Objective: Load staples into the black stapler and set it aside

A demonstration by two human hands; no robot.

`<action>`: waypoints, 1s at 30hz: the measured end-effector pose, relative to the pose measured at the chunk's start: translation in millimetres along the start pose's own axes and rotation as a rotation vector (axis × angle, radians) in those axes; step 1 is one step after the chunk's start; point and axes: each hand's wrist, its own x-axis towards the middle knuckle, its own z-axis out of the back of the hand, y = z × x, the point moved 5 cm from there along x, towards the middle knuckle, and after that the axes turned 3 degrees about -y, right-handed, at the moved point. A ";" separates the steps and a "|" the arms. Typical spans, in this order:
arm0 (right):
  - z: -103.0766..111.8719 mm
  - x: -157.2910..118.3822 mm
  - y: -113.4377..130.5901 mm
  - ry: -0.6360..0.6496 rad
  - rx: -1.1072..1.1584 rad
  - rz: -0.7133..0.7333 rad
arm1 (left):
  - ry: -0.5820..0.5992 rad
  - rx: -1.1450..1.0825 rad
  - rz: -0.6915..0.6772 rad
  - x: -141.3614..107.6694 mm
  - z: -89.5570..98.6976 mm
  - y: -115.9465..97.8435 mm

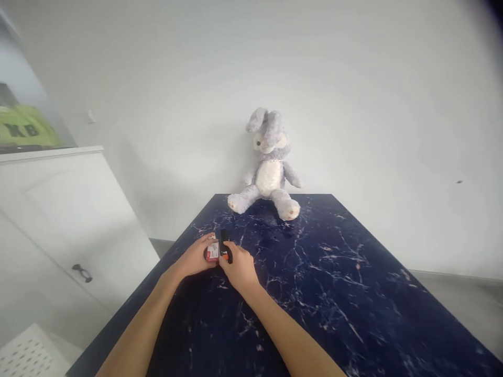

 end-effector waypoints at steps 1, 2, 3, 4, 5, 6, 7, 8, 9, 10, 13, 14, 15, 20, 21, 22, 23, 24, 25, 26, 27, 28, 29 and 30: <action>-12.4 8.8 2.7 0.002 0.016 0.007 | -0.018 0.008 0.026 0.0 4.3 13.5; -22.4 16.1 4.2 0.004 0.031 0.012 | -0.034 0.015 0.047 -0.3 7.0 24.7; -29.9 21.7 4.9 0.004 0.045 0.016 | -0.050 0.019 0.068 -1.2 8.4 33.7; -34.9 25.4 4.9 0.003 0.059 0.018 | -0.064 0.021 0.087 -2.9 8.7 40.5; -37.6 27.2 4.6 0.000 0.072 0.019 | -0.075 0.020 0.104 -5.5 8.5 45.1; -38.2 27.2 3.9 -0.007 0.086 0.019 | -0.081 0.019 0.120 -8.8 8.0 47.7; -36.9 25.8 3.0 -0.016 0.100 0.015 | -0.083 0.016 0.133 -12.7 7.6 48.6; -34.3 23.2 1.8 -0.028 0.114 0.006 | -0.081 0.010 0.144 -16.9 7.7 48.2; -30.7 19.7 0.4 -0.043 0.128 -0.010 | -0.082 -0.001 0.151 -20.8 8.9 46.7; -26.6 15.6 -1.3 -0.061 0.140 -0.034 | -0.089 -0.014 0.152 -24.2 11.2 44.7; -13.3 0.0 -5.7 -0.104 0.172 -0.113 | -0.139 -0.057 0.130 -28.7 23.7 37.3; -8.5 -5.9 -6.4 -0.109 0.186 -0.129 | -0.158 -0.067 0.121 -28.3 28.9 34.4; -3.0 -12.0 -6.6 -0.109 0.199 -0.138 | -0.179 -0.072 0.115 -27.4 34.1 30.7; 42.4 -38.9 -9.6 -0.006 0.383 -0.197 | -0.401 -0.207 0.109 -28.3 50.7 -22.4; 54.4 -42.8 -12.2 0.025 0.472 -0.239 | -0.352 -0.286 0.050 -28.5 44.9 -43.9; 66.9 -46.2 -14.8 0.051 0.552 -0.274 | -0.254 -0.365 -0.033 -28.5 35.6 -68.2; 78.5 -49.0 -17.7 0.080 0.620 -0.303 | -0.137 -0.421 -0.135 -28.6 24.7 -93.4; 88.3 -51.5 -20.9 0.119 0.674 -0.328 | -0.022 -0.456 -0.237 -28.6 13.5 -117.0; 96.3 -53.4 -24.7 0.152 0.703 -0.350 | 0.066 -0.499 -0.289 -27.3 3.3 -135.1; 102.4 -54.8 -29.7 0.172 0.715 -0.372 | 0.154 -0.549 -0.290 -24.4 -6.9 -147.6; 106.8 -55.4 -35.9 0.170 0.719 -0.395 | 0.229 -0.611 -0.258 -20.6 -16.1 -155.0; 109.9 -55.2 -43.2 0.142 0.723 -0.420 | 0.263 -0.678 -0.199 -16.7 -23.4 -157.8; 112.0 -54.3 -51.5 0.090 0.737 -0.449 | 0.250 -0.735 -0.124 -14.1 -28.8 -157.0; 113.0 -53.0 -60.0 0.028 0.764 -0.478 | 0.194 -0.781 -0.049 -14.4 -32.4 -154.2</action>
